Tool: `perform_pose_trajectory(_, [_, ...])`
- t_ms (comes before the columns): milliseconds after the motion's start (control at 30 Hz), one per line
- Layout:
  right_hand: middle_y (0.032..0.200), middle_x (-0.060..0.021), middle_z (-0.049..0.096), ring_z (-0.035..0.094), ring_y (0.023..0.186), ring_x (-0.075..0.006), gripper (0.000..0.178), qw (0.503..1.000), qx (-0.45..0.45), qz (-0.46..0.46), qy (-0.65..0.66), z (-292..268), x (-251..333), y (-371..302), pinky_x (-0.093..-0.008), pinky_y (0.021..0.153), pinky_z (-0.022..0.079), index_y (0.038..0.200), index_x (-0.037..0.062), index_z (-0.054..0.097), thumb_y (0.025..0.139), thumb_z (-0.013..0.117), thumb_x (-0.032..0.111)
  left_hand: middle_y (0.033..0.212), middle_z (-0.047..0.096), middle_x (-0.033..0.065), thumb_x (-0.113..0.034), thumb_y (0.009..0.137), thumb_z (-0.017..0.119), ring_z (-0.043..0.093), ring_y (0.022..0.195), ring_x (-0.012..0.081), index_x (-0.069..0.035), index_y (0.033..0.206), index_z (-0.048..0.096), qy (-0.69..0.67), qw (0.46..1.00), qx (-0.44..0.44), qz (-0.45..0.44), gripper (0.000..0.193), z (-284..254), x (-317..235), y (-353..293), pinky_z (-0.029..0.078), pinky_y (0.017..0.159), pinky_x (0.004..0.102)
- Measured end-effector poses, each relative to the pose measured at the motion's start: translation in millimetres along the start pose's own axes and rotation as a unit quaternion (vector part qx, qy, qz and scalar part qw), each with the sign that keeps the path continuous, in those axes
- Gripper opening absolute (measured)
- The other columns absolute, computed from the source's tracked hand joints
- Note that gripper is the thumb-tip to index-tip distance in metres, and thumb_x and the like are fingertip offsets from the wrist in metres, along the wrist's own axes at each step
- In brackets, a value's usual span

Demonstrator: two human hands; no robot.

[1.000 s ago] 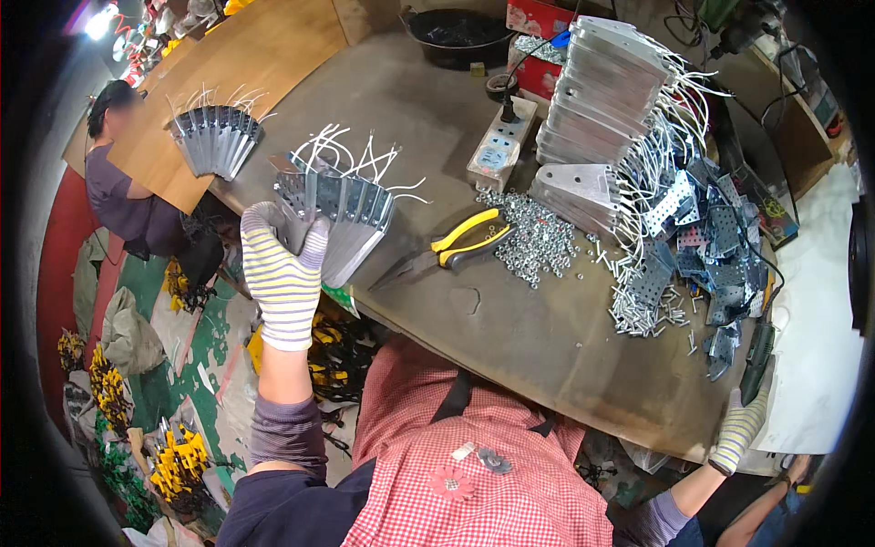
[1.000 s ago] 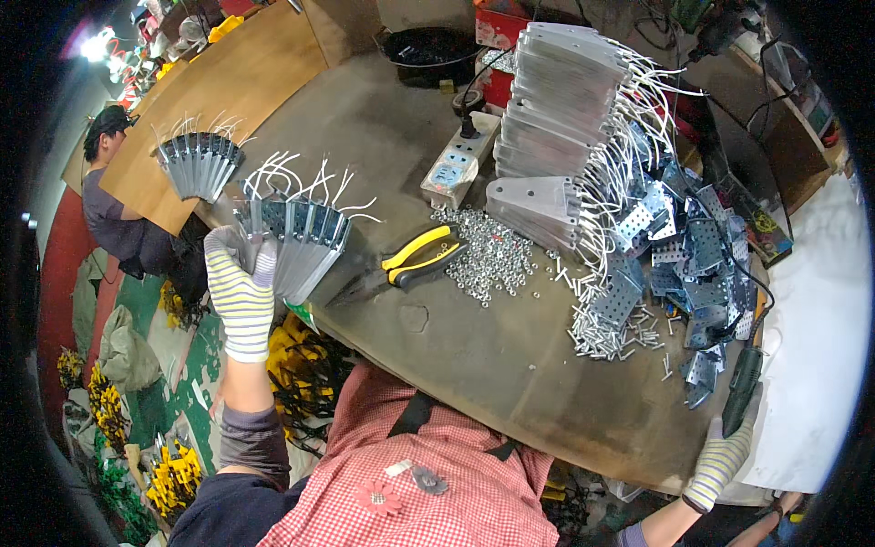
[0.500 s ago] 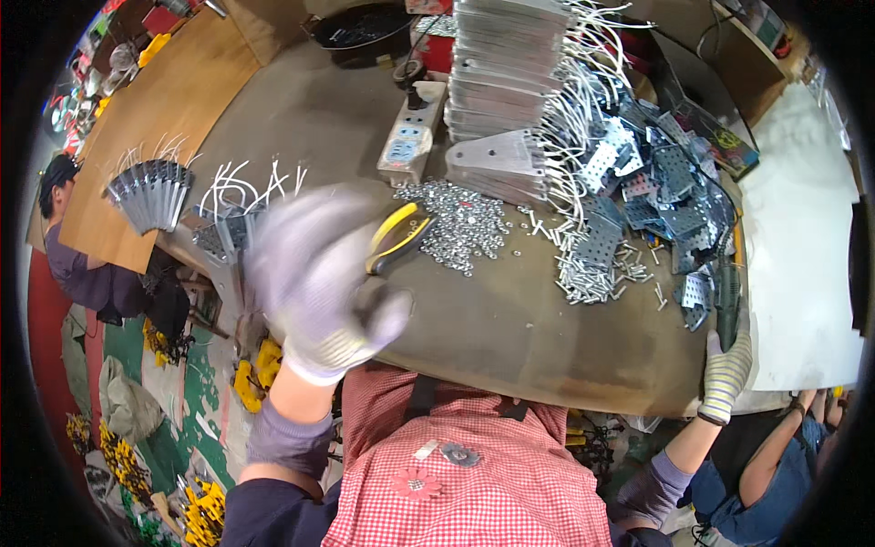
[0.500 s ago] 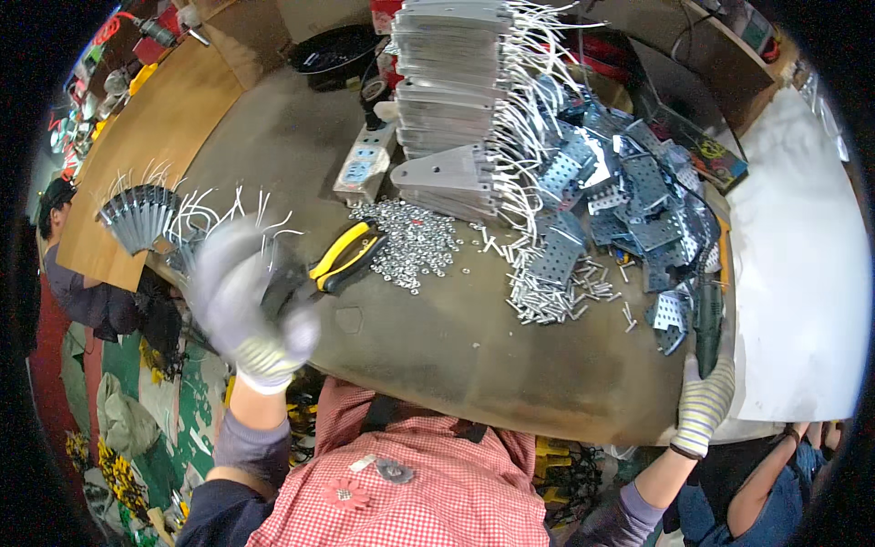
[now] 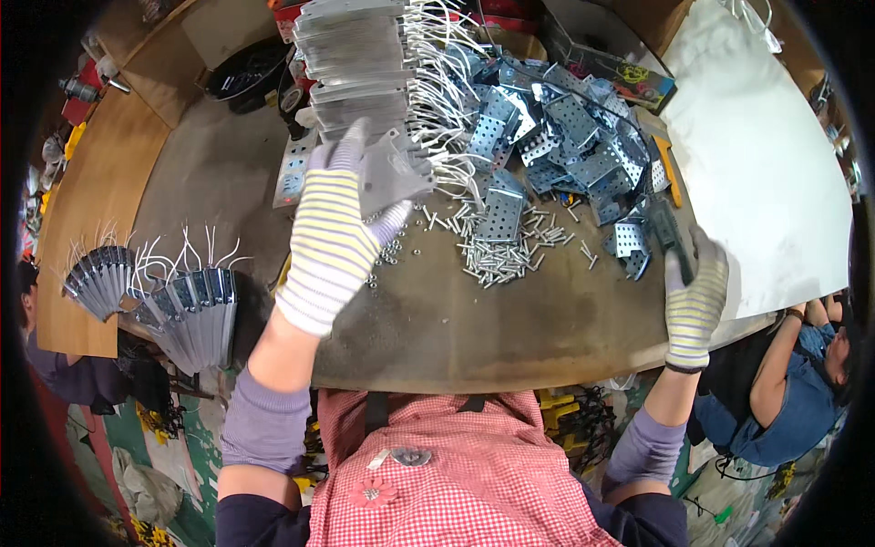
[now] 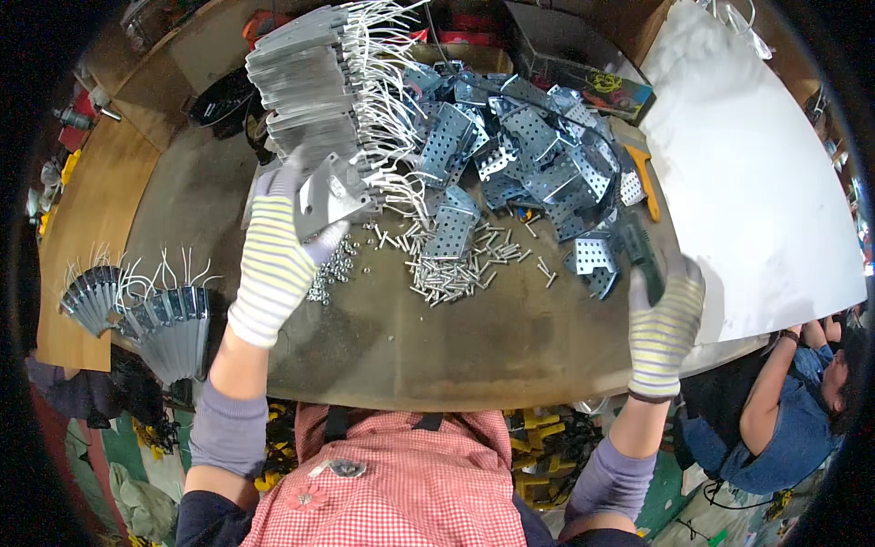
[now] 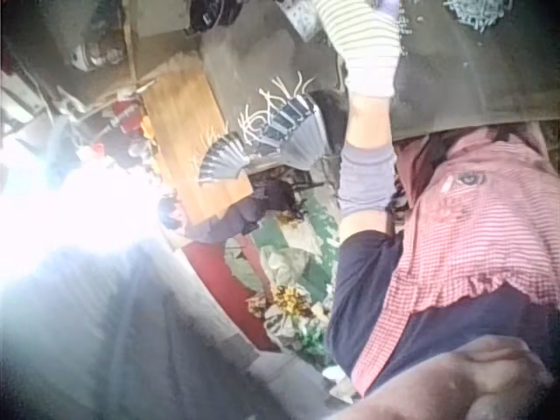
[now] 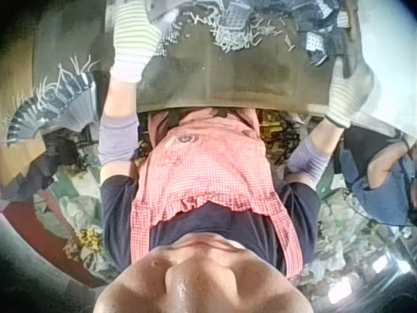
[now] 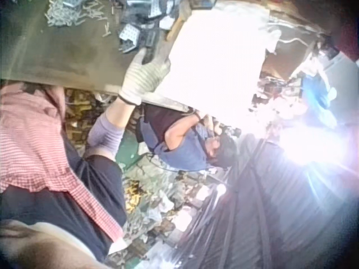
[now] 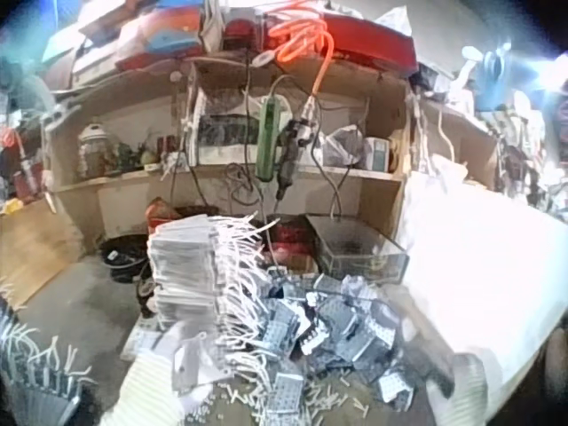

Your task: Assembling small metal components with wires using an electric screwdriver and pliers.

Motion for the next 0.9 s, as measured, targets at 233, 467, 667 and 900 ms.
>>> perform_pose_trajectory(233, [0.121, -0.0146, 0.056, 0.053, 0.110, -0.0357, 0.052, 0.954, 0.024, -0.262, 0.144, 9, 117, 67, -0.0435, 0.097, 0.043, 0.120, 0.0118, 0.059, 0.071, 0.060, -0.003, 0.095, 0.056, 0.0057, -0.024, 0.087, 0.066, 0.054, 0.072, 0.0128, -0.001, 0.123, 0.051, -0.663, 0.570, 0.210, -0.437, 0.045, 59, -14, -73, 0.045, 0.061, 0.0244])
perform_pose_trajectory(467, [0.110, -0.0103, 0.063, 0.057, 0.106, -0.0308, 0.042, 0.902, 0.057, -0.397, 0.157, 45, 128, 68, -0.0417, 0.091, 0.046, 0.109, 0.0078, 0.063, 0.069, 0.056, -0.004, 0.091, 0.057, 0.0044, -0.035, 0.089, 0.064, 0.054, 0.074, 0.0133, -0.004, 0.123, 0.052, -0.684, 0.530, 0.153, -0.477, 0.047, 59, -11, -87, 0.045, 0.061, 0.0251])
perform_pose_trajectory(667, [0.103, -0.0130, 0.065, 0.062, 0.093, -0.0283, 0.031, 0.917, -0.063, -0.297, 0.260, -8, 114, 50, -0.0363, 0.081, 0.050, 0.104, 0.0048, 0.065, 0.076, 0.057, -0.005, 0.091, 0.060, 0.0060, -0.043, 0.088, 0.063, 0.056, 0.071, 0.0144, -0.005, 0.118, 0.057, -0.691, 0.509, 0.112, -0.501, 0.049, 67, -5, -98, 0.046, 0.059, 0.0256])
perform_pose_trajectory(900, [0.086, -0.0050, 0.066, 0.060, 0.076, -0.0154, 0.015, 0.811, 0.115, 0.001, 0.573, -3, 125, -27, -0.0274, 0.067, 0.047, 0.096, 0.0044, 0.069, 0.082, 0.069, 0.010, 0.111, 0.062, 0.0128, -0.022, 0.085, 0.067, 0.066, 0.095, 0.0226, 0.000, 0.124, 0.049, -0.685, 0.553, 0.208, -0.427, 0.049, 72, -54, -115, 0.055, 0.078, 0.0311])
Point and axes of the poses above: each hand's wrist, its own y-axis towards the middle knuckle, its own z-axis out of the palm, x = y × z, the point moved 10 cm from there along y, towards the middle knuckle
